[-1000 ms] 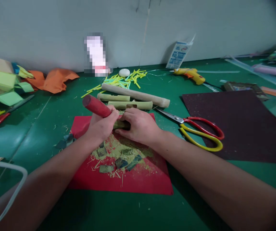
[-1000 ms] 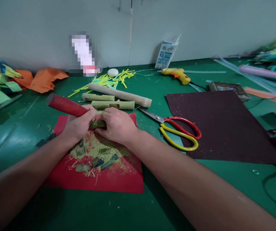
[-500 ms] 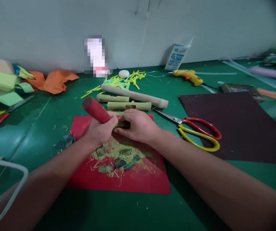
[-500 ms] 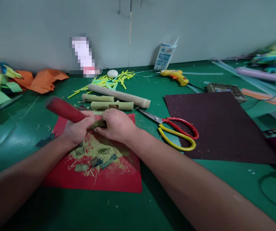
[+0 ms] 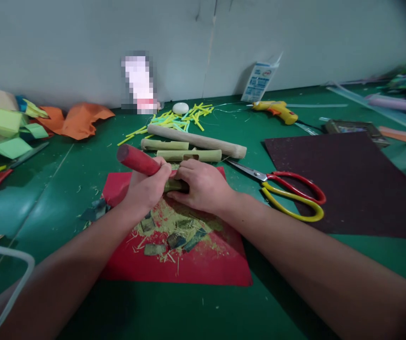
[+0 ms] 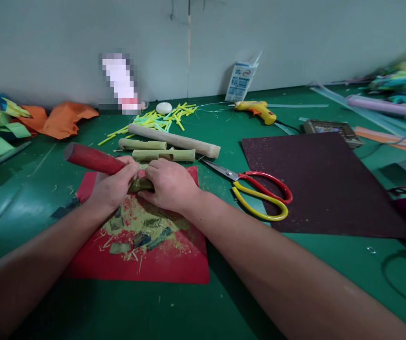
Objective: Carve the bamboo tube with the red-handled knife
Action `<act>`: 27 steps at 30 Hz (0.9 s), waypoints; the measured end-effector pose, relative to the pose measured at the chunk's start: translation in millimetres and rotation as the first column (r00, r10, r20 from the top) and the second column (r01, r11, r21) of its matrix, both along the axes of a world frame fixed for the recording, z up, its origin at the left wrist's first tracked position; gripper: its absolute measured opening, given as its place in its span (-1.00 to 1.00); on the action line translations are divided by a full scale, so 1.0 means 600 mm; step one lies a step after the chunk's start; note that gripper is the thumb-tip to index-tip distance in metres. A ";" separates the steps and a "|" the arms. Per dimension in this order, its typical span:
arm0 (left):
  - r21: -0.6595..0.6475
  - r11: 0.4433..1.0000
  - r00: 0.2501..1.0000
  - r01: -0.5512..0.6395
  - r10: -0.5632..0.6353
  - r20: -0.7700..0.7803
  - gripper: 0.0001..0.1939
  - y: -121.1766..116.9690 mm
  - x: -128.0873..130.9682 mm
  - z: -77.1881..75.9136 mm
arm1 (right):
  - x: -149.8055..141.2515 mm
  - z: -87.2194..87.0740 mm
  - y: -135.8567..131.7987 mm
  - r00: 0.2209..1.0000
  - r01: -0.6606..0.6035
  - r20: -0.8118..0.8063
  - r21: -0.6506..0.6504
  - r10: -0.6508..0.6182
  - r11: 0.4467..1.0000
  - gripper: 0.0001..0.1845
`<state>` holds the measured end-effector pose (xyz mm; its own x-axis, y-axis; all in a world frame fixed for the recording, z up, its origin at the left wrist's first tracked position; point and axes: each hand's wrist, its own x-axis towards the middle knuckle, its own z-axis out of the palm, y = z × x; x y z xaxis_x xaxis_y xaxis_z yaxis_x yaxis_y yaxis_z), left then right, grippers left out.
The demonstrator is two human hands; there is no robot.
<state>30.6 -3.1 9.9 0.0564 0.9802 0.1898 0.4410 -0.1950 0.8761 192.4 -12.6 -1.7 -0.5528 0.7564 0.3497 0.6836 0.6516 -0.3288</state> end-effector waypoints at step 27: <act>-0.002 1.000 0.992 0.016 -0.016 0.125 -0.72 0.000 -0.006 -0.008 | 0.000 -0.007 0.003 0.999 -0.020 -0.026 0.044 0.021 0.999 -0.75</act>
<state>26.9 -3.3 5.2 0.0481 0.9799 0.1935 0.3246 -0.1986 0.9248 192.2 -10.6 -5.9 -0.5581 0.7286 0.3971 0.6617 0.6795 -0.3169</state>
